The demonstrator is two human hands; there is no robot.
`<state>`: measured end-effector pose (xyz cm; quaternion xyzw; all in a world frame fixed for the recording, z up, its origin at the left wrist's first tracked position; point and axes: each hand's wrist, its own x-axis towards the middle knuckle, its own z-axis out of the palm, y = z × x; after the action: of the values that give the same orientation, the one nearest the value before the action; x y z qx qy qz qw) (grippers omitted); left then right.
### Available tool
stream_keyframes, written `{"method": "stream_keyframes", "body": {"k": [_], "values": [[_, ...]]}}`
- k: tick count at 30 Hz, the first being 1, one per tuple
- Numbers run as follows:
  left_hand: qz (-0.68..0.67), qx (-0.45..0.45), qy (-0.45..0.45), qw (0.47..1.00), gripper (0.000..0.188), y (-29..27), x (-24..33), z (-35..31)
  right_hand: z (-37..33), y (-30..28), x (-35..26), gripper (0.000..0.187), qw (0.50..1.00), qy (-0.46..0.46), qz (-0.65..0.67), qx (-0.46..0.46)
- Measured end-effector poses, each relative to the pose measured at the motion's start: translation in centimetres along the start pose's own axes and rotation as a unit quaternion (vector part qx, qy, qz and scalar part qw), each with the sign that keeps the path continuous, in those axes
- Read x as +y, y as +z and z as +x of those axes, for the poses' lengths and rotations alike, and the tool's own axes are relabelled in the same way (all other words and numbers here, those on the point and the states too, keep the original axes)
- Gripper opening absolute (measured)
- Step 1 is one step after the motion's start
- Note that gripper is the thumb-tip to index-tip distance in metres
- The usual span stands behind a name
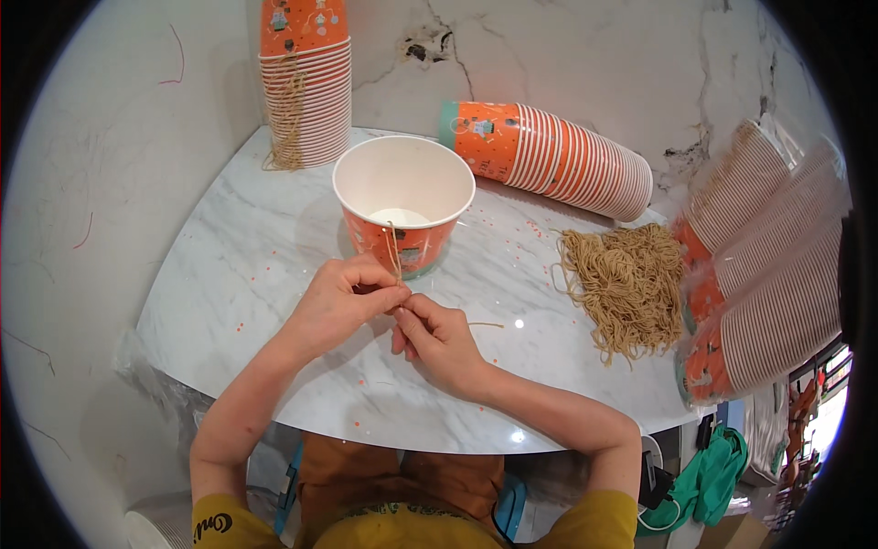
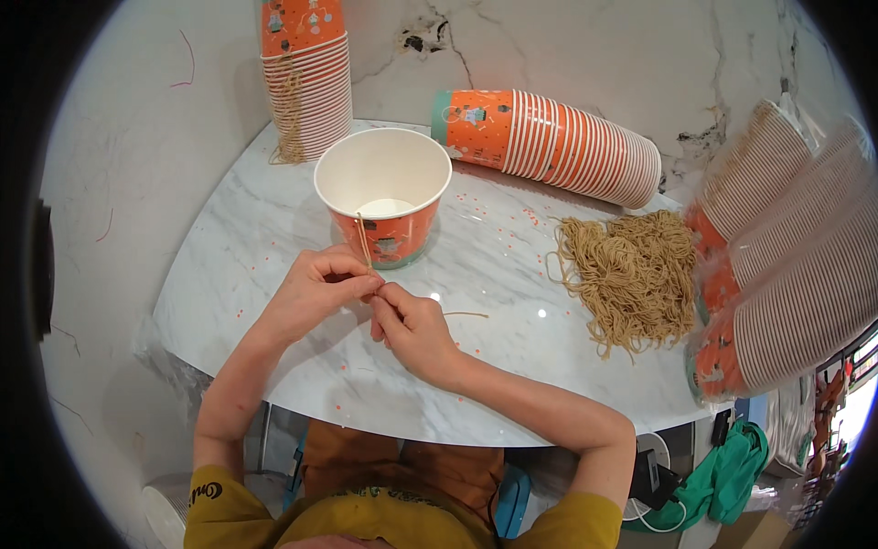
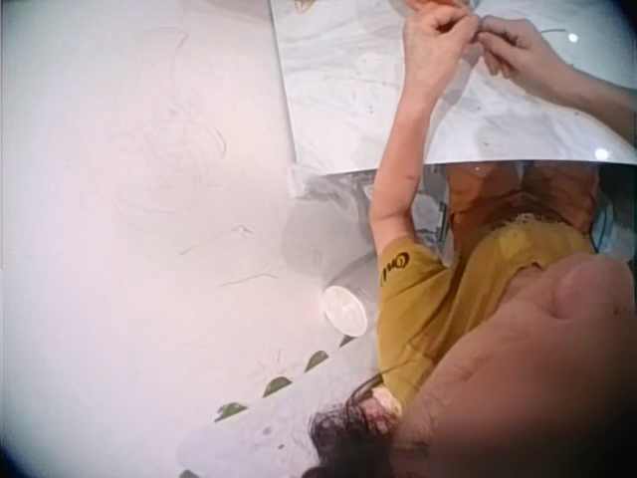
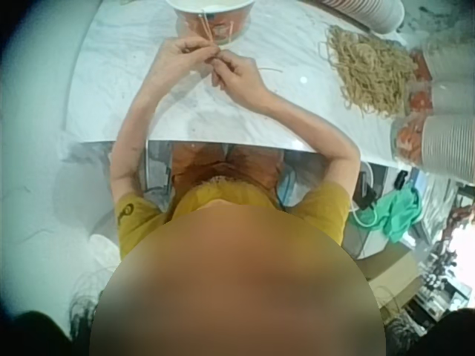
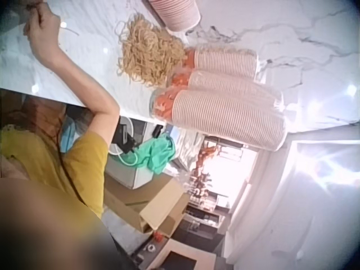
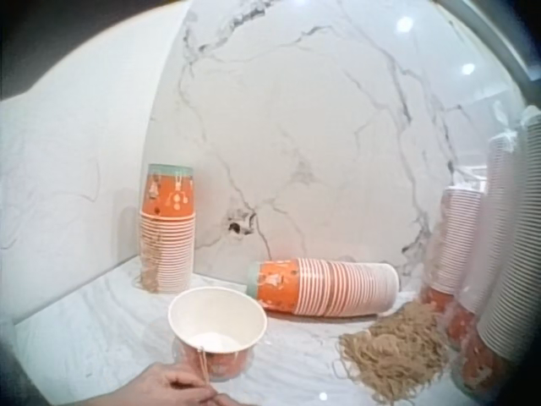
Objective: Place rubber bands around individual paper bowls.
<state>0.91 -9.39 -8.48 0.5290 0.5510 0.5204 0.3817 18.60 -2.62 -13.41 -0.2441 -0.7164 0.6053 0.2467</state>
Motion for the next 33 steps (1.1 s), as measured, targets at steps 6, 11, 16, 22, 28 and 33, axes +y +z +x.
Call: {"method": "stream_keyframes", "body": {"k": [6,11,16,22,28,33], "values": [[-0.022,0.041,0.017,0.999,0.012,-0.2,-0.4,0.1,-0.4,0.4,0.8,0.015,0.923,-0.275,-0.269,0.015],[-0.110,0.116,-0.016,0.987,0.010,-0.6,0.4,0.3,-2.2,1.7,0.4,0.021,0.849,-0.338,-0.400,-0.077],[-0.091,0.130,0.006,0.987,0.011,-0.4,0.0,0.2,-3.7,2.6,-0.5,0.029,0.792,-0.384,-0.455,-0.134],[-0.147,0.144,0.031,0.978,0.013,-0.6,0.8,0.4,-3.0,0.7,-6.7,0.015,0.832,-0.380,-0.394,-0.096],[0.013,0.015,-0.128,0.992,0.017,-0.8,0.9,0.0,-0.8,-5.5,-10.9,0.010,0.831,-0.354,-0.411,0.126],[0.099,0.000,0.171,0.980,0.022,1.4,1.1,-0.6,3.1,-10.9,-7.6,0.011,0.874,-0.260,-0.363,0.194]]}}
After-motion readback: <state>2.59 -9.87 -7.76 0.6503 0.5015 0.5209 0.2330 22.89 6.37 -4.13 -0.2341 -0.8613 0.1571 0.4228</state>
